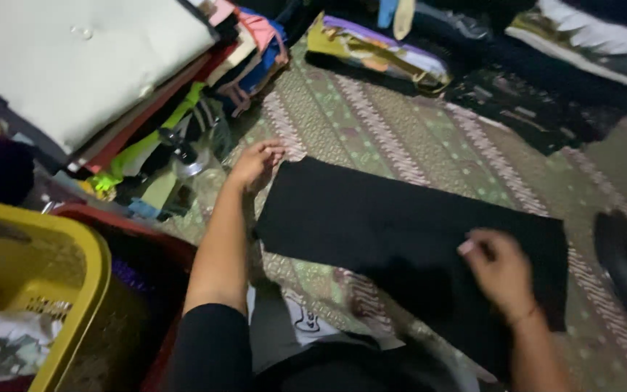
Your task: The person irons a black t-shirt on a patterned table using a vintage-style iron. They smooth the fabric, iron the sleeves and body, and then fold the shirt into a neat rectangle before placing it on a stack of other clothes.
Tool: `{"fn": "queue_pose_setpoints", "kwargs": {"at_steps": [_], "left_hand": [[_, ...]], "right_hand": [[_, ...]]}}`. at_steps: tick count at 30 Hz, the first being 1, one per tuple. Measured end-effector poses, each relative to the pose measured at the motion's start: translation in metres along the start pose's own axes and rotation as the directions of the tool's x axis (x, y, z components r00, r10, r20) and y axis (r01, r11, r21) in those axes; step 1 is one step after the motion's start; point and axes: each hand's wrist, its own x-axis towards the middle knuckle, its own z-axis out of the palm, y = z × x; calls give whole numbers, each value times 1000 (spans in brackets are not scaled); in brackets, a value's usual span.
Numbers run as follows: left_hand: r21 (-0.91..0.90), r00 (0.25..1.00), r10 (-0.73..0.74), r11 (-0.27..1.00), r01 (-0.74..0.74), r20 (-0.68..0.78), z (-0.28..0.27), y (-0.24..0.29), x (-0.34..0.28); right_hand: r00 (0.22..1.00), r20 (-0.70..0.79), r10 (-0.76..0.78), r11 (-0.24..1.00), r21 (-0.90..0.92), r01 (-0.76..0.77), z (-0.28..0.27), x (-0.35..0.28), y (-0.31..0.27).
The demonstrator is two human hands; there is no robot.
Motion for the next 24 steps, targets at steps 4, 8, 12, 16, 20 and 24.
{"fn": "queue_pose_setpoints", "kwargs": {"at_steps": [4, 8, 12, 16, 20, 24], "left_hand": [[11, 998, -38, 999, 38, -46, 17, 13, -13], [506, 995, 70, 862, -24, -72, 20, -7, 0], [906, 979, 193, 400, -140, 66, 60, -1, -7], [997, 977, 215, 75, -18, 1, 93, -1, -3], [999, 980, 196, 45, 20, -28, 99, -14, 14], [938, 891, 434, 239, -252, 129, 76, -32, 30]], "right_hand": [[937, 348, -12, 995, -87, 45, 29, -47, -86], [952, 305, 4, 951, -295, 91, 54, -73, -73], [973, 147, -177, 971, -132, 197, 43, -82, -81], [984, 172, -53, 995, -72, 66, 30, -80, -107], [983, 44, -180, 984, 0, 181, 21, -78, -118], [987, 66, -147, 989, -6, 147, 21, -80, -114]]}}
